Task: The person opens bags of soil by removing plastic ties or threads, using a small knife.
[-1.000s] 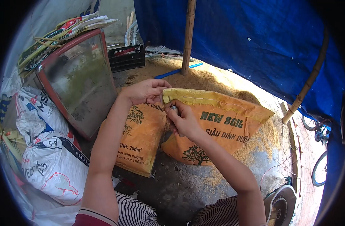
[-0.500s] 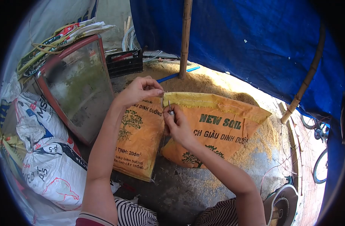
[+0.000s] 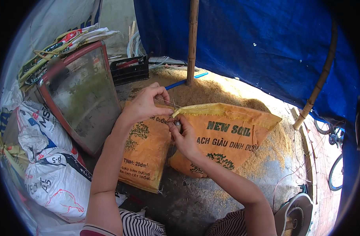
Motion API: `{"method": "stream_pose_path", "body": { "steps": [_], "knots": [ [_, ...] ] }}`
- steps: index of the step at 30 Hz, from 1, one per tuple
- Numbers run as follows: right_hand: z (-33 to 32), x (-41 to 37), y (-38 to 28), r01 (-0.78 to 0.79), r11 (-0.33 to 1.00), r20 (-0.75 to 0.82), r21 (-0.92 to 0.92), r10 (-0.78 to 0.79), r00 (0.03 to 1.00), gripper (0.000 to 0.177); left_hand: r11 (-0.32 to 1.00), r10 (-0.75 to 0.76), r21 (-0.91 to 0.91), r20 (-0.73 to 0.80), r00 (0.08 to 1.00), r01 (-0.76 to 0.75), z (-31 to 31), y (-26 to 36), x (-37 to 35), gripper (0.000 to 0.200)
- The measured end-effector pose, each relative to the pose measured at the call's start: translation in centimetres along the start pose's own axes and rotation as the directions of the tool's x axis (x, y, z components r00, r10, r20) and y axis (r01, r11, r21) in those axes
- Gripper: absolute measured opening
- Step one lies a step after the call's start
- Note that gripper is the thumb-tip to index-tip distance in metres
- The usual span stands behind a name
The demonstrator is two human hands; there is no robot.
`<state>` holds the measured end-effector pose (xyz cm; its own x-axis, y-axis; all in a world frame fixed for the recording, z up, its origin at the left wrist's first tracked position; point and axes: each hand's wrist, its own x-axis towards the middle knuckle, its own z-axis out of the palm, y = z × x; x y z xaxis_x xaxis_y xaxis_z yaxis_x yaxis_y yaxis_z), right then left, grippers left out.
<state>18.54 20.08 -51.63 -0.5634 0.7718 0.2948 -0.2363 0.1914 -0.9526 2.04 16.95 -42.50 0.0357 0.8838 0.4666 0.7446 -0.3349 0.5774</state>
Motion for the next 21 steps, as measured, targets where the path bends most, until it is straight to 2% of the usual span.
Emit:
{"method": "stream_pose_path", "body": {
  "steps": [3, 7, 9, 13, 15, 18, 21],
  "knots": [
    [-0.1, 0.4, 0.8, 0.091, 0.992, -0.008, -0.089, -0.092, 0.996, 0.007, 0.999, -0.021, 0.036, -0.027, 0.999, 0.022, 0.0, 0.4, 0.0, 0.028],
    [-0.5, 0.4, 0.2, 0.030, 0.999, 0.024, -0.042, -0.029, 0.999, 0.010, 0.999, -0.034, 0.020, -0.056, 0.998, 0.035, -0.1, 0.1, 0.0, 0.027],
    [-0.9, 0.2, -0.4, -0.158, 0.961, 0.120, 0.227, 0.133, 0.984, 0.013, 0.997, -0.076, 0.021, -0.076, 0.994, 0.078, -0.1, -0.1, 0.0, 0.025],
    [-0.7, 0.1, -0.2, -0.134, 0.973, 0.092, 0.188, 0.118, 0.989, 0.014, 0.995, -0.101, -0.010, -0.078, 0.992, 0.101, -0.2, -0.2, 0.0, 0.024],
    [-0.4, -0.1, -0.3, -0.047, 0.996, 0.054, 0.071, 0.044, 0.998, 0.012, 0.999, -0.044, 0.001, -0.065, 0.997, 0.044, -0.3, -0.5, 0.0, 0.024],
    [-0.4, -0.1, 0.0, -0.030, 0.999, 0.031, 0.040, 0.029, 0.999, 0.010, 1.000, -0.004, 0.002, -0.065, 0.998, 0.004, -0.2, -0.4, -0.1, 0.024],
    [-0.5, 0.0, 0.0, -0.026, 1.000, 0.034, 0.010, 0.026, 0.999, 0.010, 0.999, -0.026, 0.022, -0.060, 0.998, 0.028, -0.3, 0.0, -0.1, 0.025]
  ]
}}
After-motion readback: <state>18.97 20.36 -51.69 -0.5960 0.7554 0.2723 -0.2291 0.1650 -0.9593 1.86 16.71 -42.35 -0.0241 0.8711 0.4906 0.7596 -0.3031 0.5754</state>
